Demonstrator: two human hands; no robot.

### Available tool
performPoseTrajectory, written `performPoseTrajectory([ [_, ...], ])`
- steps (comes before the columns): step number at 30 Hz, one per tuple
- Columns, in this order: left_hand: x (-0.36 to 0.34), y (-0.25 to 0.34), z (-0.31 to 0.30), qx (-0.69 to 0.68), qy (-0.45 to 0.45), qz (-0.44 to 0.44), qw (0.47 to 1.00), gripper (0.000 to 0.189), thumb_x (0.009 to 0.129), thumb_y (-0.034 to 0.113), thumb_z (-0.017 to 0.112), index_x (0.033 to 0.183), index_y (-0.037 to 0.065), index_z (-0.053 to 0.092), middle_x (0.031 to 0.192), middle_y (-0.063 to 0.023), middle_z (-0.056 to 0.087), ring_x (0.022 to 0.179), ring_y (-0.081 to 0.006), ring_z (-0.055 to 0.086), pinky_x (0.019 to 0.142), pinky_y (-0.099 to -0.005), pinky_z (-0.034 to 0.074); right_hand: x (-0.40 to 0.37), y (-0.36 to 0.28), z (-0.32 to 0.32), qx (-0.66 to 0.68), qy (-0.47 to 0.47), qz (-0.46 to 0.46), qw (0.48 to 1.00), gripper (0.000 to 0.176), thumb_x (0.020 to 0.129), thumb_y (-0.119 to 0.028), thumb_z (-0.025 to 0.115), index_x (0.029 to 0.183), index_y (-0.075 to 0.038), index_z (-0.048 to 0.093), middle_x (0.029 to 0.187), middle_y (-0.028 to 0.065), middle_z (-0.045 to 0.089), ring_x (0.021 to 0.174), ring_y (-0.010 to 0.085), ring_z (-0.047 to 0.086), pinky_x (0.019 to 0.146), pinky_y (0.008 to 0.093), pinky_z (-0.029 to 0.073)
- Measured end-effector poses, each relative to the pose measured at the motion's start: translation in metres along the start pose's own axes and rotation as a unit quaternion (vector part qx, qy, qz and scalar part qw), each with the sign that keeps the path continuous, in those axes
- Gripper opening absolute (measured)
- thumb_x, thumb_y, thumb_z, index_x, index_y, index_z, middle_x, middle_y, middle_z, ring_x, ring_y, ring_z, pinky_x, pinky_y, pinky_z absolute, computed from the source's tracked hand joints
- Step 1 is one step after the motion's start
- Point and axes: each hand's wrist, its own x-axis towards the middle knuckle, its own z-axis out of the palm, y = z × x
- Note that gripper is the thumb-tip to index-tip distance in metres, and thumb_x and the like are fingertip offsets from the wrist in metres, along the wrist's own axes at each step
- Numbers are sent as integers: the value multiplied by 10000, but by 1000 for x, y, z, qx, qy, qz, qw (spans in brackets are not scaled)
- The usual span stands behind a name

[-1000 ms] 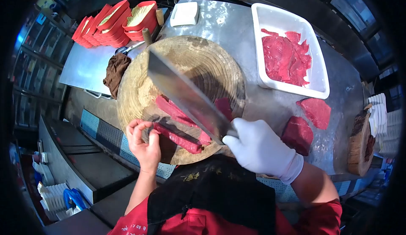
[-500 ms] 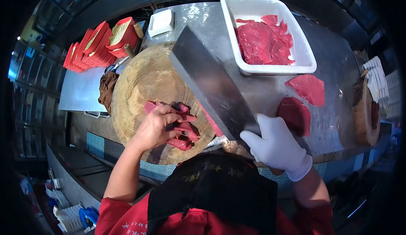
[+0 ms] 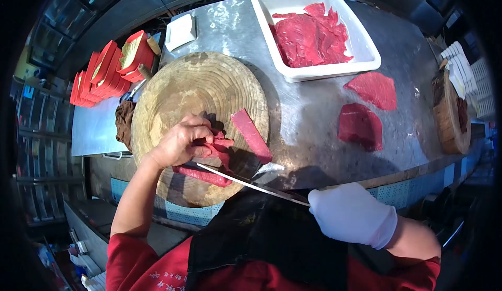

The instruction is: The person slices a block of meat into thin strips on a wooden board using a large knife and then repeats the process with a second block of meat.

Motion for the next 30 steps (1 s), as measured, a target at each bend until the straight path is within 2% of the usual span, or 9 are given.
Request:
performPoseTrajectory([
  [3,3,4,1,-65,-74,-80,992,361,678,28,824,947,39,583,969,-128,636,958,-355,600,828,-403,491,6,-6,5,-18,27,-33,999,94,834,-113,580,789,-35,552,624,136,582,585,360,634,524,454,504],
  [9,3,10,1,-83,-72,-72,991,459,671,1,815,1062,41,578,975,-142,651,954,-358,620,823,-408,505,-14,-8,2,-60,54,-10,997,64,822,-105,571,804,-44,568,632,131,594,597,344,649,535,454,512],
  [16,32,17,7,-114,-46,-24,992,558,703,-56,742,1233,57,607,1056,-128,665,984,-354,637,858,-426,524,-63,15,20,189,123,178,958,235,860,-205,693,787,-13,580,697,211,643,653,397,650,574,442,506],
  [18,58,29,12,-50,-105,92,989,560,688,5,777,1224,57,621,1063,-121,659,1032,-338,614,919,-425,496,-64,18,33,344,202,282,873,215,867,-158,693,796,15,587,663,195,650,591,332,664,548,382,502],
  [19,67,27,19,-36,-120,133,983,581,698,44,799,1248,97,617,1140,-109,631,1109,-320,580,968,-428,479,-63,16,35,435,222,298,820,171,885,-102,664,851,52,597,618,131,644,517,211,640,511,322,478],
  [20,72,25,27,-16,-107,155,982,637,665,113,839,1260,86,613,1196,-119,593,1165,-337,539,987,-442,453,-62,15,37,440,228,299,815,171,885,-102,664,851,52,597,618,131,644,517,211,640,511,322,478],
  [22,80,24,32,4,-135,114,984,690,604,195,886,1230,69,625,1185,-128,580,1154,-346,531,981,-453,436,-61,16,43,535,307,265,741,125,902,-62,622,898,60,601,591,69,618,496,115,593,484,284,454],
  [25,91,35,22,58,-208,39,976,687,561,273,908,1158,57,645,1132,-144,577,1120,-350,526,957,-457,423,-68,21,60,559,341,260,709,99,903,-39,600,928,57,599,583,57,603,477,111,572,473,269,436],
  [30,91,26,22,106,-230,66,965,536,623,256,879,1070,49,665,1063,-129,603,1078,-331,542,940,-455,424,-74,20,83,611,356,316,632,82,893,-43,604,875,37,612,586,54,598,480,107,553,480,257,416],
])
